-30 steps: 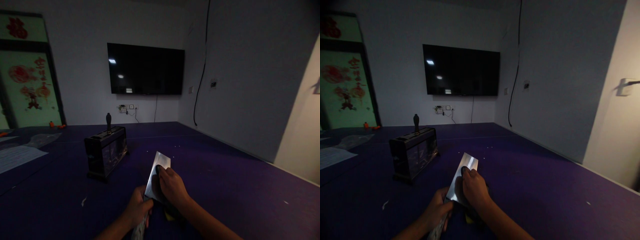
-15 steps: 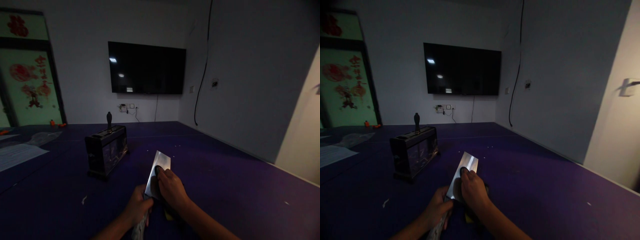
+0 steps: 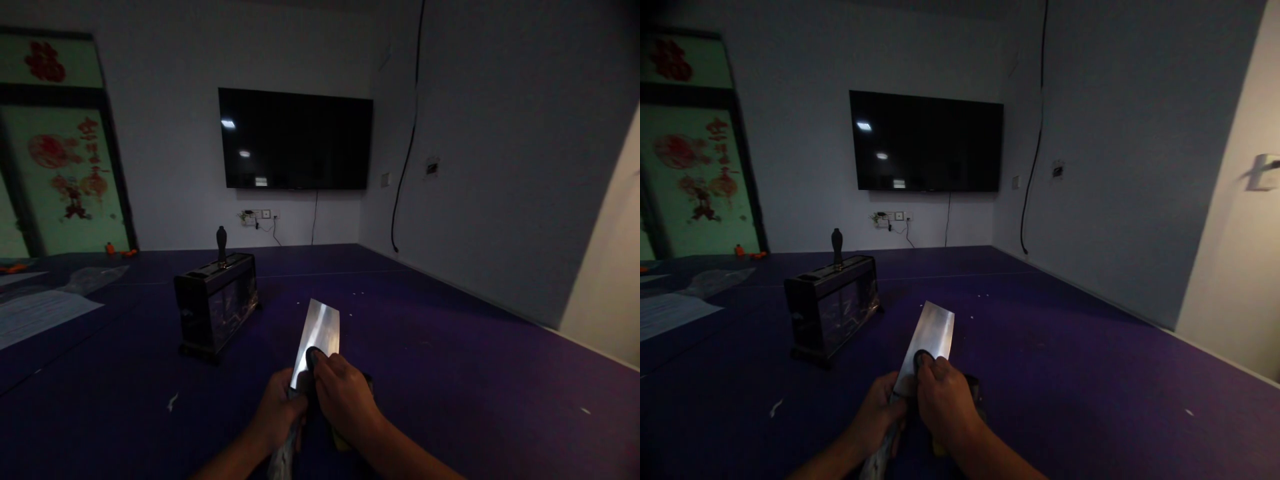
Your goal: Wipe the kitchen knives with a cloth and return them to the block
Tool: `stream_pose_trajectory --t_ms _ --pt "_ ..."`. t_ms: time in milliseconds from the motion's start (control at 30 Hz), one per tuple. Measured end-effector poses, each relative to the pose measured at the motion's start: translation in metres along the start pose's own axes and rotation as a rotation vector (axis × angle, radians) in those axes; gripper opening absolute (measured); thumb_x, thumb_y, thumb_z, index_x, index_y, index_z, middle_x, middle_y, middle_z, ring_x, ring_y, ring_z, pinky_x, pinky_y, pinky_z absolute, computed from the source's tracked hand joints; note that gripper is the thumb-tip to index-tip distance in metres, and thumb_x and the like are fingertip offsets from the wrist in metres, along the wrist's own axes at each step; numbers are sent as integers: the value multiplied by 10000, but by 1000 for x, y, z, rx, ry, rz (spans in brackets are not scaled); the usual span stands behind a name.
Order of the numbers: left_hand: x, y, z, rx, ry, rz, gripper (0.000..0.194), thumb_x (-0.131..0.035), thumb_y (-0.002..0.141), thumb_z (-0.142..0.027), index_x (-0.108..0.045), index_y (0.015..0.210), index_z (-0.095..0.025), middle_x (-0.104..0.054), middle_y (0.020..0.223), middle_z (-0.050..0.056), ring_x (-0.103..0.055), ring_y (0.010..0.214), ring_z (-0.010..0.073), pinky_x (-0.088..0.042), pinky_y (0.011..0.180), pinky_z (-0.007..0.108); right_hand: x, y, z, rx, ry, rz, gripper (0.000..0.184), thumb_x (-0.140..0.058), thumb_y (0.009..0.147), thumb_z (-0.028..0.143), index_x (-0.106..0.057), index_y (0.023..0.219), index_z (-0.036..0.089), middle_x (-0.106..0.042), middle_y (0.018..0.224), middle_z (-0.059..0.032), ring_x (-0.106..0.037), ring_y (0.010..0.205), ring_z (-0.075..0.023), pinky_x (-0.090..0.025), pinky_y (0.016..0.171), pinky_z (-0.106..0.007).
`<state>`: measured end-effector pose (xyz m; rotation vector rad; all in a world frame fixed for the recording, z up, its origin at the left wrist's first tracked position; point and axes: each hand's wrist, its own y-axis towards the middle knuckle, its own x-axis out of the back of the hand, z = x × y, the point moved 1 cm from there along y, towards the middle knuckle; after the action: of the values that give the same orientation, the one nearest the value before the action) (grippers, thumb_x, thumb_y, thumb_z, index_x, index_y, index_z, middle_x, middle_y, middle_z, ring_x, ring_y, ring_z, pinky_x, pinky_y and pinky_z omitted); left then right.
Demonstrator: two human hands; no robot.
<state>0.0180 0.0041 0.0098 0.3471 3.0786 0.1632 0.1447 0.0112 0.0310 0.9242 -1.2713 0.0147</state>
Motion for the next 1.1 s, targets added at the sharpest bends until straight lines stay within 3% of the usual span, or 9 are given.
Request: stream_pose_trajectory --t_ms 167,267,400,500,700,833,1100 --pt "0 -2 8 74 18 62 113 -451 561 -174 -492 663 -152 -457 400 -61 -382 233 80 -293 241 171 -2 13 -25 -93 -55 11 284 -380 784 33 -570 988 86 -612 979 -138 -558 815 -193 -443 713 -252" --pt "2 -2 14 84 8 63 125 -445 557 -164 -485 675 -156 -454 404 -70 -382 226 79 -294 240 169 -1 15 -34 -155 -37 2 307 -367 798 51 -530 1057 69 -628 901 -126 -564 786 -185 -442 702 -247" --pt "3 -1 15 64 15 46 137 -487 573 -193 -505 700 -146 -460 420 -67 -381 241 73 -298 253 171 0 7 -25 -86 2 -24 281 -375 771 52 -560 978 96 -627 860 -107 -564 750 -170 -440 681 -237" --pt "3 0 10 11 -6 -2 154 -546 578 -230 -515 700 -140 -471 431 -55 -402 296 66 -293 298 158 0 -1 -10 53 28 -56 298 -385 743 56 -562 980 94 -634 795 -100 -558 691 -170 -446 627 -240" --pt "1 0 2 -11 -80 -18 322 -615 598 -393 -524 772 -138 -497 486 -37 -424 370 65 -302 357 160 1 -9 7 246 46 -103 254 -406 693 69 -587 861 131 -635 764 -99 -550 632 -183 -434 543 -264" --pt "1 1 8 -16 -67 -17 322 -613 598 -396 -520 772 -142 -489 479 -44 -415 349 63 -305 344 162 1 -9 1 227 96 -113 259 -391 731 85 -581 900 134 -625 732 -75 -542 631 -165 -431 559 -254" --pt "1 4 14 10 -28 -20 161 -546 581 -236 -498 707 -148 -453 439 -66 -377 282 66 -308 262 172 -3 -7 -19 139 106 -175 281 -368 761 83 -595 919 128 -634 801 -84 -535 669 -158 -432 623 -251"
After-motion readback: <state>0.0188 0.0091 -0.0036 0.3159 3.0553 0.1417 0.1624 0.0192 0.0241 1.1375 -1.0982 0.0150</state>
